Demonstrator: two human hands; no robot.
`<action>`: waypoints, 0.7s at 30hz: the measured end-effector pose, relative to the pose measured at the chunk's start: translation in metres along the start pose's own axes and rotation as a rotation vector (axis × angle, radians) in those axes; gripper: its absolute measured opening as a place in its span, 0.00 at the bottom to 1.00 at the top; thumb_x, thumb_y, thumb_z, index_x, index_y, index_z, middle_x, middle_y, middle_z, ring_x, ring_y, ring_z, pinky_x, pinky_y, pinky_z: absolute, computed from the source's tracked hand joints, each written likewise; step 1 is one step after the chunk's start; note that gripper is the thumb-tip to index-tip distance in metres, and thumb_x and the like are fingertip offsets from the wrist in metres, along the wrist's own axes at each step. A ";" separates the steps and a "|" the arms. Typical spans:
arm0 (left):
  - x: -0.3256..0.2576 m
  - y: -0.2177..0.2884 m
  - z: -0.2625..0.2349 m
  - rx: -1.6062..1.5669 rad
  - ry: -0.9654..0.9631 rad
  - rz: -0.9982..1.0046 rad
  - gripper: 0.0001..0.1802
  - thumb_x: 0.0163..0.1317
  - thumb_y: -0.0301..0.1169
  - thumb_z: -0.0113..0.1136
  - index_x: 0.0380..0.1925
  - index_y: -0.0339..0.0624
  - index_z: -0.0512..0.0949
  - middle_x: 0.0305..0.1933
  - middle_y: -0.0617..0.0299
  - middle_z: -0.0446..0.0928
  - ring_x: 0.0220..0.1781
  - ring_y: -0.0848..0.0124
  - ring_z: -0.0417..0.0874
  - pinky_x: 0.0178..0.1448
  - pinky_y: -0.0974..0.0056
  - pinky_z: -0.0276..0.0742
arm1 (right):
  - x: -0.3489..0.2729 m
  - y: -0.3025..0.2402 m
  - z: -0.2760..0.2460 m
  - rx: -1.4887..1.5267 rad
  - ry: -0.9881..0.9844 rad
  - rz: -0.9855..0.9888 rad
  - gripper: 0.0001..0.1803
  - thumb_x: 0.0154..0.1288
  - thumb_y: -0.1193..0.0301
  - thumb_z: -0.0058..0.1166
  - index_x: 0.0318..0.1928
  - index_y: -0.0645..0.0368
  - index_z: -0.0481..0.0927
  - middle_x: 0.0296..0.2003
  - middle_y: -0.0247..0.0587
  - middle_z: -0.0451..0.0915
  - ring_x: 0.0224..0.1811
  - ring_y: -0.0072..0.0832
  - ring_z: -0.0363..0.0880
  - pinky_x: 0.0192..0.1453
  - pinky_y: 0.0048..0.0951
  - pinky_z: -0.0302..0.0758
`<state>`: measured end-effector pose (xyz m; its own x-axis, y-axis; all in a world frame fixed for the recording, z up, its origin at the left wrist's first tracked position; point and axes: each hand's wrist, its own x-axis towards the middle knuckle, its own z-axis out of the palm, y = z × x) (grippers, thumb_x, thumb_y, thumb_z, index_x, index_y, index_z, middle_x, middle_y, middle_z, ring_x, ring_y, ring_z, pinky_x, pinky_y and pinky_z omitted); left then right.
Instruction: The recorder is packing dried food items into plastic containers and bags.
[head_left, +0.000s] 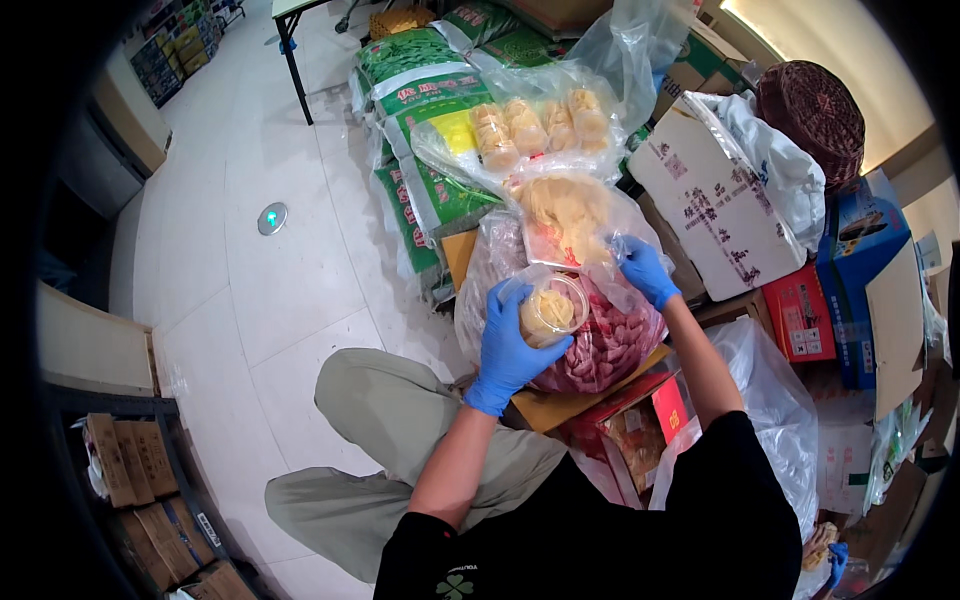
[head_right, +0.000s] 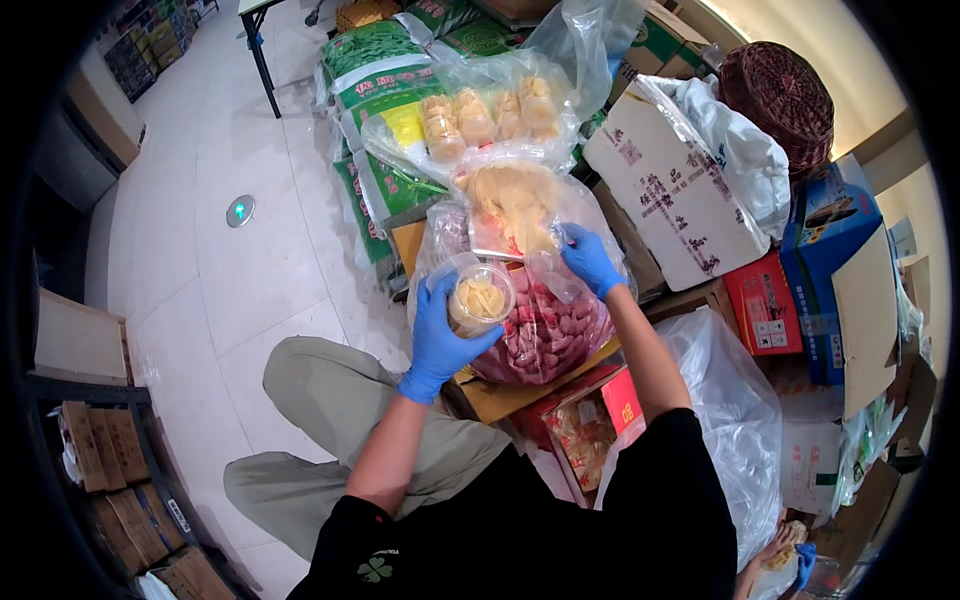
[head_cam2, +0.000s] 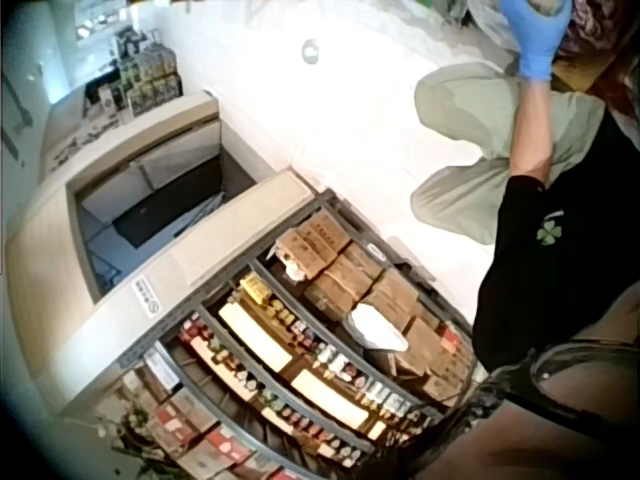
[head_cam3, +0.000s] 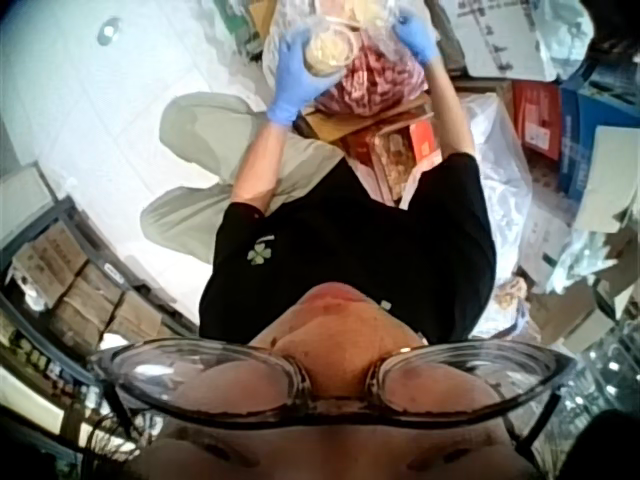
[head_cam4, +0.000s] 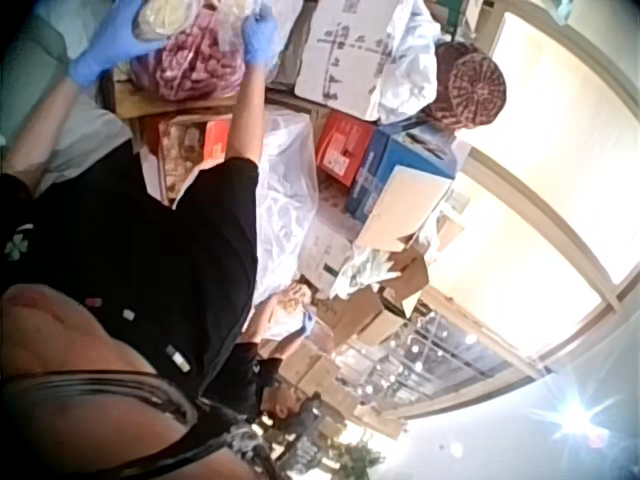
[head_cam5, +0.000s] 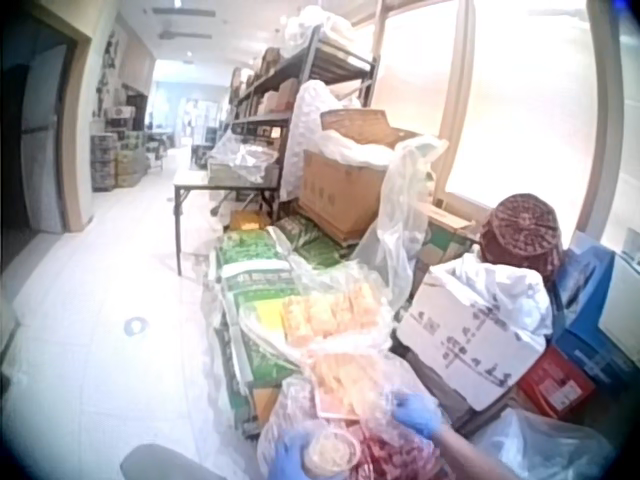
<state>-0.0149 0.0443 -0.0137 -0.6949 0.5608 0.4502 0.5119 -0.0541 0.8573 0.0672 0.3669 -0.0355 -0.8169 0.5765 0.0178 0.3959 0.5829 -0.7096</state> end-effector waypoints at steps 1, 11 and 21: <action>0.000 0.001 0.002 -0.002 0.000 0.005 0.46 0.43 0.40 0.85 0.60 0.39 0.70 0.62 0.45 0.68 0.65 0.46 0.73 0.68 0.49 0.75 | 0.017 0.016 0.009 -0.048 0.022 -0.083 0.25 0.68 0.64 0.57 0.62 0.62 0.81 0.56 0.56 0.84 0.60 0.47 0.81 0.68 0.41 0.75; 0.004 -0.009 -0.004 0.014 0.009 -0.046 0.46 0.42 0.40 0.86 0.60 0.38 0.72 0.63 0.45 0.69 0.66 0.46 0.74 0.68 0.50 0.75 | 0.081 0.012 0.085 -0.231 0.176 -0.068 0.34 0.62 0.53 0.69 0.62 0.62 0.78 0.56 0.63 0.78 0.58 0.54 0.78 0.64 0.47 0.76; 0.012 -0.012 0.015 -0.052 -0.021 -0.018 0.48 0.42 0.40 0.86 0.62 0.37 0.71 0.63 0.45 0.69 0.65 0.47 0.74 0.68 0.50 0.74 | 0.090 0.037 0.071 0.241 0.301 -0.387 0.19 0.67 0.67 0.62 0.55 0.60 0.80 0.51 0.52 0.80 0.52 0.49 0.80 0.60 0.44 0.77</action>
<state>-0.0218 0.0643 -0.0229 -0.6927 0.5794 0.4295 0.4718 -0.0864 0.8775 -0.0209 0.3997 -0.1103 -0.7139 0.5047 0.4853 -0.0464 0.6574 -0.7521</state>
